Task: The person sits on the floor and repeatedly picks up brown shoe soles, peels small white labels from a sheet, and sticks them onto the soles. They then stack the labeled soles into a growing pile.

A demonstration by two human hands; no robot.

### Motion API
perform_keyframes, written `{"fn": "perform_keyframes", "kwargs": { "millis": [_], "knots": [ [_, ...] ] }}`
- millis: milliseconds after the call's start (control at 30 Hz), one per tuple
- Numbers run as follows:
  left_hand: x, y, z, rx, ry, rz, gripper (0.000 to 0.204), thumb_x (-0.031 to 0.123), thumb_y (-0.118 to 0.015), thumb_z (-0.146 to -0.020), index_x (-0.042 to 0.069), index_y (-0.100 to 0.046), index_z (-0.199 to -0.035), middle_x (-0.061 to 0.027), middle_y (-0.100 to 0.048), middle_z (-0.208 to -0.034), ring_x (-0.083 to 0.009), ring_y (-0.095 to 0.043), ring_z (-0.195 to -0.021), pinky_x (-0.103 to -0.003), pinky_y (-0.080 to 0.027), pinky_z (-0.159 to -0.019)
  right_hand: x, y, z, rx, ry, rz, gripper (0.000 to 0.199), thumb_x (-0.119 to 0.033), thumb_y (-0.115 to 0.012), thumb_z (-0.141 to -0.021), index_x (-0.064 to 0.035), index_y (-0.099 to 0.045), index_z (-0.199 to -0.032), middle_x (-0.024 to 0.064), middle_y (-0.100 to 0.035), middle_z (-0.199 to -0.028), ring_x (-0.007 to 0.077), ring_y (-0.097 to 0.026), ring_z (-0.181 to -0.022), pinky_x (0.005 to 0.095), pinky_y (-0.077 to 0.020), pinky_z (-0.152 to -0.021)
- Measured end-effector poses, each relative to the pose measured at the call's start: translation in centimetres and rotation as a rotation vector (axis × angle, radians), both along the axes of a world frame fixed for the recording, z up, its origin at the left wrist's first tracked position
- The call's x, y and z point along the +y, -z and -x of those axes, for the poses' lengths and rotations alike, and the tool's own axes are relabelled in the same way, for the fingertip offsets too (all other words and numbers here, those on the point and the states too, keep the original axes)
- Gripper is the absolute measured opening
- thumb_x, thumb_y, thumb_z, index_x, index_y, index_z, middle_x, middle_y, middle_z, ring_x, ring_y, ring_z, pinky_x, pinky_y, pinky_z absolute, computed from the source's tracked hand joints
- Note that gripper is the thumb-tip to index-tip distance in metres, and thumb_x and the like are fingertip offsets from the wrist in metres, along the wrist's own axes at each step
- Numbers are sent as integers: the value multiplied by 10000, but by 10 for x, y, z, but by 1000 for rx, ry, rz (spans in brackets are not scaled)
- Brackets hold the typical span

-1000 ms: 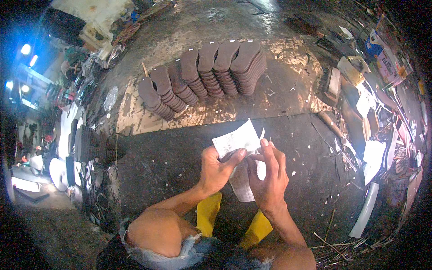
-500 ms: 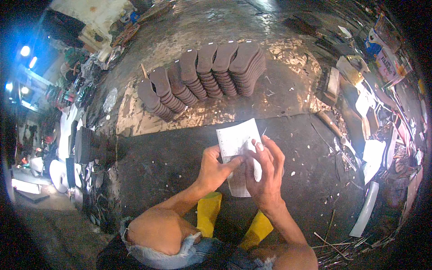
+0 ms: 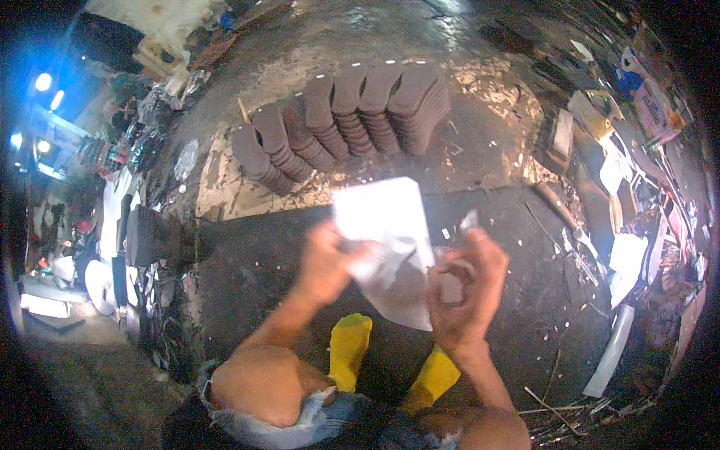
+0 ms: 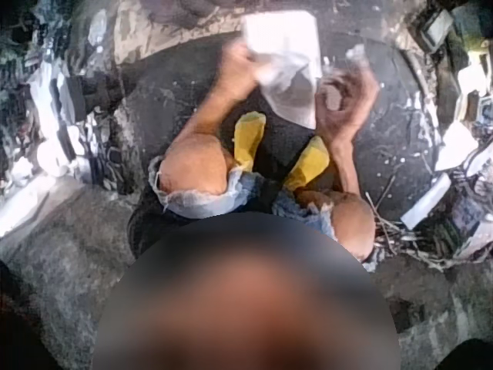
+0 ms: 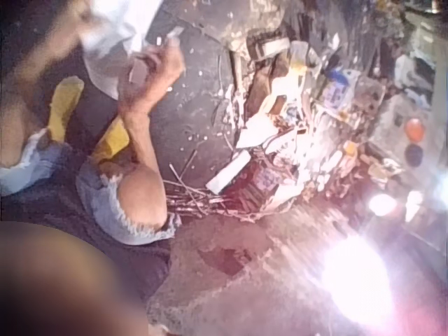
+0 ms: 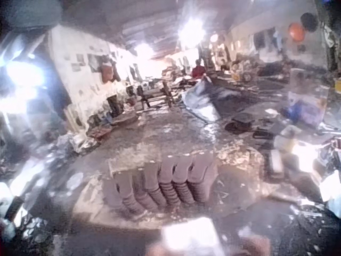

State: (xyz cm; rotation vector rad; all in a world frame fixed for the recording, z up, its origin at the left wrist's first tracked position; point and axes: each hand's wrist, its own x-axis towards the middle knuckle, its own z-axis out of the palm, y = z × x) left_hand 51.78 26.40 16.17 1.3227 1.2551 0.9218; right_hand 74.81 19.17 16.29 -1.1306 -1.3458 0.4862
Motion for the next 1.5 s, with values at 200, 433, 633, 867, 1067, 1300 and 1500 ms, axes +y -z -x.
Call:
{"fn": "perform_keyframes", "kwargs": {
  "millis": [200, 433, 633, 867, 1067, 1300, 1500],
  "knots": [
    [73, 32, 202, 303, 5, 421, 746, -1, -777, -871, -13, -532, -1576, -153, -748, -1315, -235, -752, -1121, -384, -587, -1009, 7, -38, -127, 212, -26, 853, 349, -200, -713, -1060, -25, -658, -1357, 125, -654, -1311, 177, -674, -1047, 370, -602, -889],
    [31, 26, 99, 486, 48, -163, 553, 59, -873, -869, 62, -729, -1403, -144, -702, -1489, -286, -682, -1315, -428, -532, -1113, -15, 29, -131, -316, -142, 737, 291, -323, -736, -1082, -40, -771, -1136, 116, -642, -1193, 232, -616, -1126, 390, -538, -948],
    [3, -11, -10, 612, 576, -426, 569, 78, -915, -743, 124, -794, -1297, -123, -671, -1504, -369, -587, -1323, -476, -462, -1170, -20, 26, -105, -395, -74, 808, 283, -292, -880, -937, -62, -804, -1084, 133, -625, -1287, 305, -572, -1234, 461, -517, -1061],
    [6, 9, -10, 676, 630, -490, 501, 60, -874, -731, 125, -803, -1223, -112, -692, -1449, -344, -587, -1308, -465, -462, -1160, -18, 36, -104, -466, 272, 717, 329, -228, -913, -878, -46, -692, -1040, 116, -689, -1147, 278, -642, -1112, 445, -553, -971],
    [55, -16, -18, 858, 414, -512, 505, 112, -898, -733, 117, -798, -1228, -147, -673, -1525, -373, -593, -1373, -494, -416, -1217, -11, 40, -121, 121, -171, 833, 300, -130, -784, -995, 0, -631, -1218, 96, -735, -984, 159, -699, -899, 349, -562, -817],
    [-6, 17, -5, 668, 594, -477, 566, 84, -910, -734, 147, -785, -1282, -106, -637, -1525, -368, -547, -1350, -494, -431, -1215, -11, 41, -98, -135, -122, 834, 379, -111, -870, -897, -14, -668, -1202, 107, -754, -1004, 181, -716, -910, 344, -563, -804],
    [18, 22, -9, 699, 509, -514, 504, 72, -889, -726, 133, -812, -1220, -117, -705, -1425, -363, -594, -1325, -463, -446, -1184, -8, 47, -108, -247, 102, 758, 372, -109, -877, -884, -19, -667, -1177, 134, -731, -1151, 241, -733, -1032, 394, -605, -881]
  ]
}}
